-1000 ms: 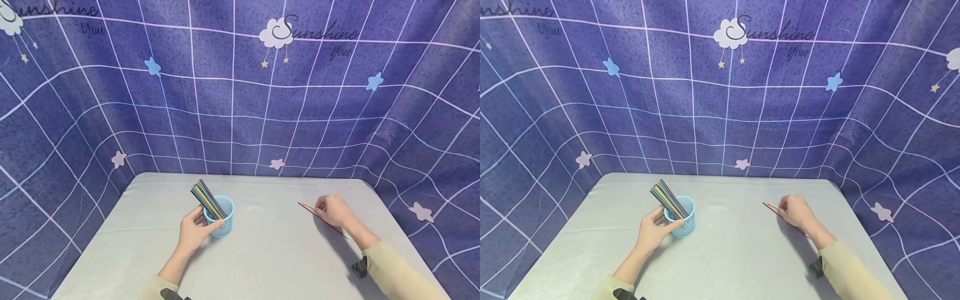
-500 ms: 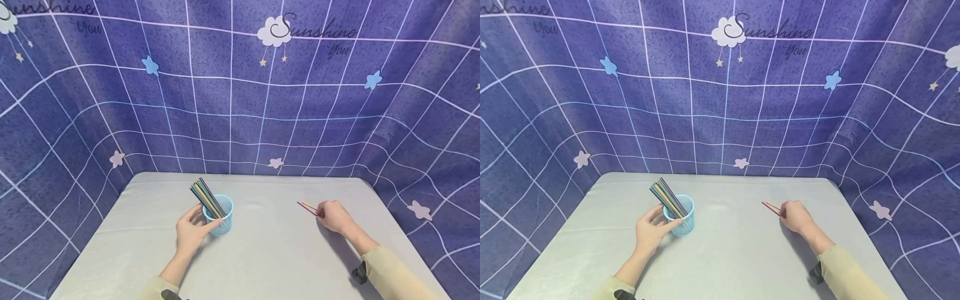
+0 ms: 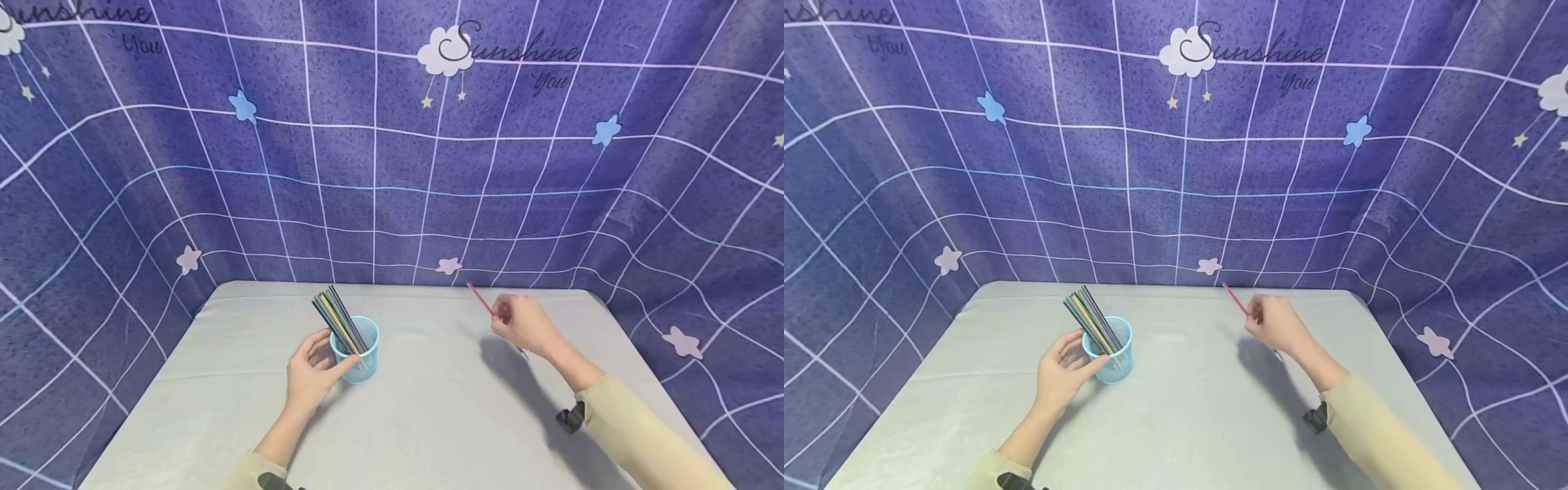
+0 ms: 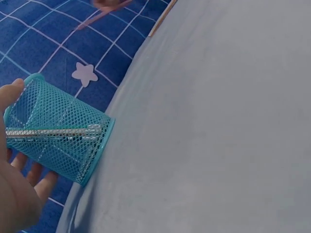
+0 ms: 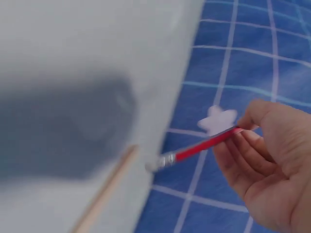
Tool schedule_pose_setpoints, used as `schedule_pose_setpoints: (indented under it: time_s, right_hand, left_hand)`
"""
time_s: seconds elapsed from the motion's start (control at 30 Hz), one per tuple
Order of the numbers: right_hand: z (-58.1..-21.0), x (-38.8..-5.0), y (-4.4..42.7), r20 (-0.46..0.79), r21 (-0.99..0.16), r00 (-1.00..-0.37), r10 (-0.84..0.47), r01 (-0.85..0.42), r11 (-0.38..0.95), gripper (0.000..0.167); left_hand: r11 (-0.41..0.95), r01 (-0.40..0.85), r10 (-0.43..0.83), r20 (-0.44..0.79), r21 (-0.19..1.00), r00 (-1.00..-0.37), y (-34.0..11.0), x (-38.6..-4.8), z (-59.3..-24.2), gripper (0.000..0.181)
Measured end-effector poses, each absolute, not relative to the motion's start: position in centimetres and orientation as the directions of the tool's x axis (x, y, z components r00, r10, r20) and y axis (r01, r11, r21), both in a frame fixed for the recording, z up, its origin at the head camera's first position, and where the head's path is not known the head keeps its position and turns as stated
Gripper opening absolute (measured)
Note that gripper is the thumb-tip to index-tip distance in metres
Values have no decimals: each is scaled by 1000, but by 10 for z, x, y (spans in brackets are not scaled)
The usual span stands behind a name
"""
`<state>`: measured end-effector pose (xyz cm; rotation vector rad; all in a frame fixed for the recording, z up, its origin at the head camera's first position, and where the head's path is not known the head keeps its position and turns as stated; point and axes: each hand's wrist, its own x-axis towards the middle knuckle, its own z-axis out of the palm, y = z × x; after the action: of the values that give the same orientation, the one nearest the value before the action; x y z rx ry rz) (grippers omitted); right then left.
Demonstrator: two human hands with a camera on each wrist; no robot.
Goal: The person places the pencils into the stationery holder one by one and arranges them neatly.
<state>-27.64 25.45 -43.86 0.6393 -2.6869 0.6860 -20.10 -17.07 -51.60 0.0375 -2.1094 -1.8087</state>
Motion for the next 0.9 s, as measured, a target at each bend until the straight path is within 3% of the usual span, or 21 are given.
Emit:
schedule_pose_setpoints:
  time_s: [0.33,0.67,0.9]
  right_hand:
    - [-375,-285,181,495,-500,-807,-322,-567,654,9]
    - [-364,-279,100,609,-659,-707,-361,-704,267,16]
    - [-377,-279,64,556,-654,-703,-443,-700,288,13]
  left_hand:
    - [136,228,-292,259,964,-921,-172,-199,-515,68]
    - [170,264,-280,304,949,-911,-170,-199,-513,62]
    - [179,254,-311,300,950,-902,-166,-198,-512,61]
